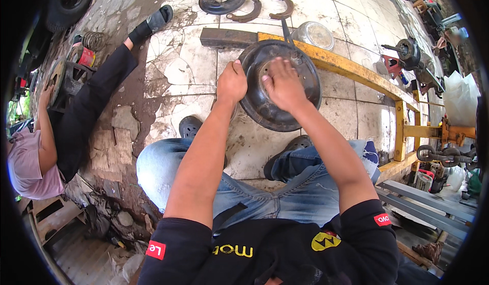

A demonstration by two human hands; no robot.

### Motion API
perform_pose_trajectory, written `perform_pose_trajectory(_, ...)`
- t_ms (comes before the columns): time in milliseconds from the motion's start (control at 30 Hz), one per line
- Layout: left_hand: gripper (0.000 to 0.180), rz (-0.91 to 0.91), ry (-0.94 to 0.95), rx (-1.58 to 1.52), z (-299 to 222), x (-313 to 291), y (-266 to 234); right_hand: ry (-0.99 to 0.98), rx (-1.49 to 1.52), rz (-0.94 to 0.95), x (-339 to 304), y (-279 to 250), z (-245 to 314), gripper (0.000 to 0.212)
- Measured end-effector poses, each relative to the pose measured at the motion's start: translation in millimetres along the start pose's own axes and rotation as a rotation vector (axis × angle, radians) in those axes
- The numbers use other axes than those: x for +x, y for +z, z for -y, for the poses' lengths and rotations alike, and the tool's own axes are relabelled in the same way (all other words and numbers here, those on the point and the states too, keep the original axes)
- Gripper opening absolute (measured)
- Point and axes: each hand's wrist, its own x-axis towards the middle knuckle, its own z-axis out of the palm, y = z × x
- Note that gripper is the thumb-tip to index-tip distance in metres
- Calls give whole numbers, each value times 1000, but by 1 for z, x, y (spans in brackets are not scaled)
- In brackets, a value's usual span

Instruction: The person sits on the floor and scrubs the inside and outside surfaces of a brake drum using a wire brush. They rotate the drum periodically to access different areas and continue scrubbing throughout the clip.

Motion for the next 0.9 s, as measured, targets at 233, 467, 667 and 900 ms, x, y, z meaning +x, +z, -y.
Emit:
perform_pose_trajectory(233,51,15,1,14,0,2,-1,-78,114,20,-6,-1,5,54)
perform_pose_trajectory(467,51,19,2,8,0,1,-1,-87,124,12,-5,2,9,53)
perform_pose_trajectory(667,51,13,4,7,0,1,0,49,65,-14,-1,3,14,52)
perform_pose_trajectory(900,51,28,-2,7,-3,0,-1,-26,125,-14,-3,-3,0,50)
